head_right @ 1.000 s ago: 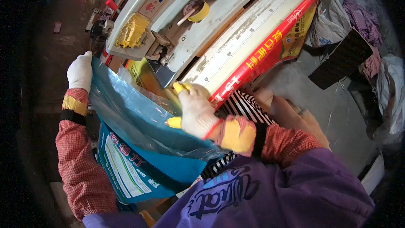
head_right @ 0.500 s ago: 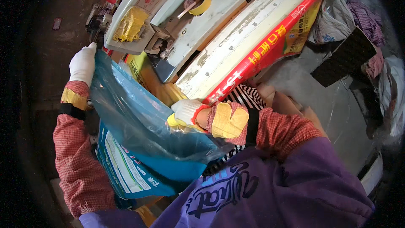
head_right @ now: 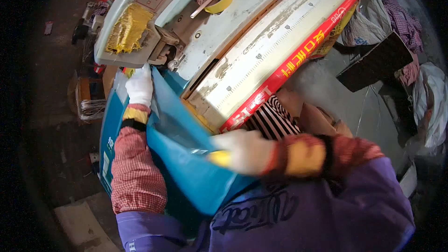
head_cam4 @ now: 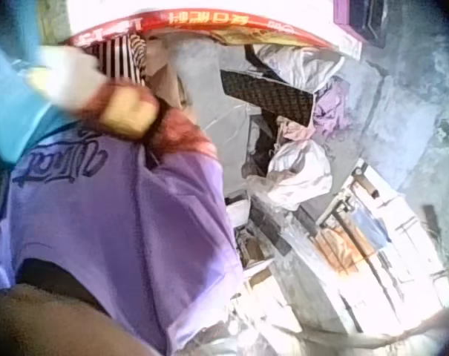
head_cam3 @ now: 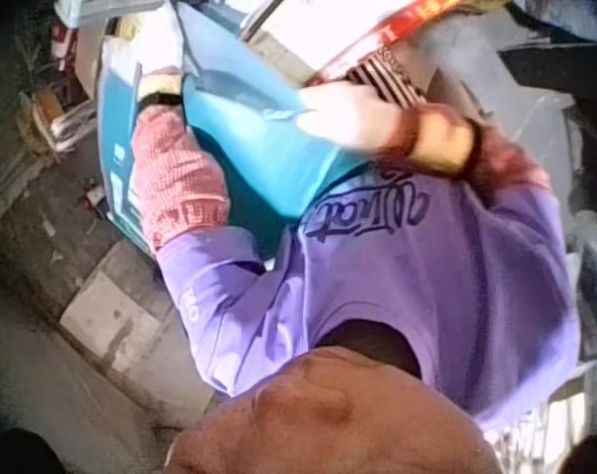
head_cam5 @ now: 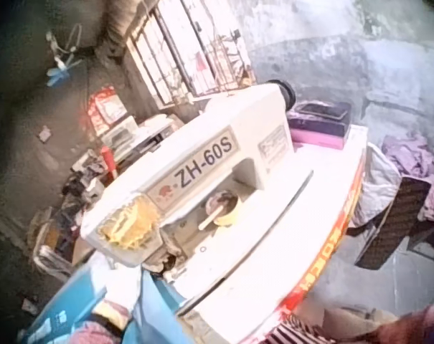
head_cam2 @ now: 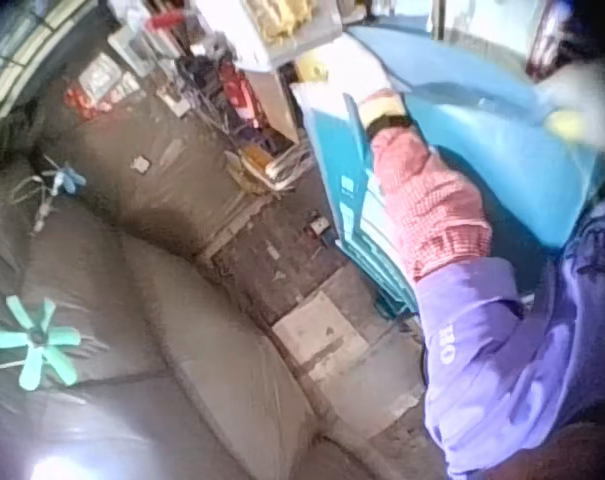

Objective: The recorder is using an industrial sewing machine to seal large green plastic bags.

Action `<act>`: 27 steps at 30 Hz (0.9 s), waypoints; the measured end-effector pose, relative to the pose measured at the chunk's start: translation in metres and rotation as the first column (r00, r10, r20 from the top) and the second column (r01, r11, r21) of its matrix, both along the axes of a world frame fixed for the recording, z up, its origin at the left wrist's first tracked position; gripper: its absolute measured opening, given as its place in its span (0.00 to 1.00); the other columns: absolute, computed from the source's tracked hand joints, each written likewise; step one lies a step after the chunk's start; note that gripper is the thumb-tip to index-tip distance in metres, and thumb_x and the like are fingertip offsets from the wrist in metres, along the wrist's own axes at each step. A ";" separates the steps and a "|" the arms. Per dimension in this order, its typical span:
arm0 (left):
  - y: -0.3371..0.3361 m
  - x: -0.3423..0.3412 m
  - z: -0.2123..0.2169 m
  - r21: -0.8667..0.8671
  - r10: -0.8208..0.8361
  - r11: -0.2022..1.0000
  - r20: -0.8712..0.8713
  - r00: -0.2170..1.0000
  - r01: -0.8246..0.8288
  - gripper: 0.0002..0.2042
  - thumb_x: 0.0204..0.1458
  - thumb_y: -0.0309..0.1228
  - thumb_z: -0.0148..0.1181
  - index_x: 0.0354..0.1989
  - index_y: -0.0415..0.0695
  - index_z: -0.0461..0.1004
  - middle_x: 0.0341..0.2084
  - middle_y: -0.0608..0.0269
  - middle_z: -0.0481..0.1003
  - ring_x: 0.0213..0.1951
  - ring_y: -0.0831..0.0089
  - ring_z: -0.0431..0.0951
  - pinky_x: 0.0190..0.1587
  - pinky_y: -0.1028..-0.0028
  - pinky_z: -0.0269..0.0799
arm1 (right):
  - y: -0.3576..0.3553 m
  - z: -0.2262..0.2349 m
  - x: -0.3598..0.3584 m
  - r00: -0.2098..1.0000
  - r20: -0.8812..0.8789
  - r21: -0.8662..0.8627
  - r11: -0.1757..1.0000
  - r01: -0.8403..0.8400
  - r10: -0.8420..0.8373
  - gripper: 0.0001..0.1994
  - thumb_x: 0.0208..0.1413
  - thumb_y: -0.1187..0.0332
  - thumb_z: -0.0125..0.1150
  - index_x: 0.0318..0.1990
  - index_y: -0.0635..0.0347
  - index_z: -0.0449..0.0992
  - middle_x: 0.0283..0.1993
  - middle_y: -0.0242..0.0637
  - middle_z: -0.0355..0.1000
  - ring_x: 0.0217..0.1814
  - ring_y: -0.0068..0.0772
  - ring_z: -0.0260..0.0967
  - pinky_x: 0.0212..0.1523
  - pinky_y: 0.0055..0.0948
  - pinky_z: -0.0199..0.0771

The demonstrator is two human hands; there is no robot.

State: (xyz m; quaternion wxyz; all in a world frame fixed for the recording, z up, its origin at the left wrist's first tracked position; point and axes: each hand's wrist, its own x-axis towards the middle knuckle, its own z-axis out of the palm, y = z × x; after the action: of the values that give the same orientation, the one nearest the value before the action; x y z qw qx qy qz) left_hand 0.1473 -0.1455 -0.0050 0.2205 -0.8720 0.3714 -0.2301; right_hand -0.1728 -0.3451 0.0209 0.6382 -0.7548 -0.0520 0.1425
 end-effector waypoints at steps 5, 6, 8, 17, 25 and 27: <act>0.011 -0.002 -0.005 -0.156 -0.217 0.967 -0.087 0.972 0.202 0.12 0.46 0.24 0.55 0.41 0.49 0.73 0.28 0.58 0.74 0.24 0.57 0.77 0.25 0.63 0.73 | -0.049 -0.039 -0.038 0.934 -0.298 -0.127 0.978 0.164 -0.195 0.14 0.56 0.60 0.60 0.47 0.52 0.77 0.37 0.42 0.77 0.36 0.34 0.75 0.41 0.30 0.75; 0.010 -0.002 0.000 -0.178 -0.223 0.962 -0.089 0.971 0.204 0.12 0.45 0.24 0.56 0.40 0.48 0.72 0.29 0.57 0.75 0.26 0.56 0.76 0.27 0.63 0.73 | -0.048 -0.042 -0.039 0.948 -0.239 -0.127 0.974 0.186 -0.212 0.14 0.56 0.62 0.61 0.49 0.52 0.77 0.37 0.41 0.78 0.36 0.32 0.75 0.41 0.28 0.75; 0.008 0.000 0.004 -0.236 -0.323 0.925 -0.078 0.943 0.298 0.11 0.44 0.22 0.56 0.37 0.48 0.73 0.25 0.58 0.75 0.28 0.56 0.75 0.30 0.63 0.72 | -0.043 -0.041 -0.037 0.923 -0.275 -0.006 0.961 0.277 -0.268 0.15 0.56 0.64 0.61 0.51 0.51 0.76 0.37 0.40 0.78 0.35 0.28 0.74 0.42 0.26 0.74; 0.006 0.015 0.000 -0.239 -0.315 0.938 -0.276 0.908 0.252 0.10 0.43 0.24 0.55 0.35 0.47 0.77 0.31 0.55 0.77 0.34 0.53 0.77 0.36 0.61 0.74 | -0.048 -0.019 -0.037 0.983 -0.040 -0.406 0.902 0.148 -0.179 0.13 0.52 0.68 0.61 0.46 0.53 0.78 0.26 0.43 0.73 0.27 0.39 0.72 0.29 0.30 0.73; 0.011 -0.044 0.039 -0.262 -0.141 0.964 -0.665 0.733 -0.053 0.09 0.56 0.33 0.53 0.42 0.53 0.77 0.30 0.51 0.75 0.34 0.52 0.76 0.37 0.61 0.72 | -0.044 0.005 -0.021 0.850 -0.520 -0.507 0.832 -0.225 -0.087 0.17 0.60 0.53 0.51 0.52 0.43 0.75 0.28 0.46 0.73 0.30 0.45 0.73 0.32 0.34 0.75; 0.013 -0.036 0.027 -0.200 -0.088 0.979 -0.618 0.781 -0.047 0.09 0.54 0.31 0.58 0.40 0.43 0.78 0.31 0.53 0.77 0.36 0.58 0.78 0.39 0.65 0.72 | -0.039 0.003 -0.017 0.849 -0.517 -0.515 0.832 -0.207 -0.109 0.29 0.60 0.38 0.43 0.46 0.53 0.78 0.28 0.44 0.75 0.34 0.40 0.76 0.38 0.33 0.76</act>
State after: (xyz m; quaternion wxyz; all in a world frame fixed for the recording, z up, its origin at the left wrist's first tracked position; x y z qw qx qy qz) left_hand 0.1117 -0.1327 0.0221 -0.0080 -0.9127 0.4073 0.0321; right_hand -0.1901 -0.3843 0.0234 0.3776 -0.8362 0.1477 0.3693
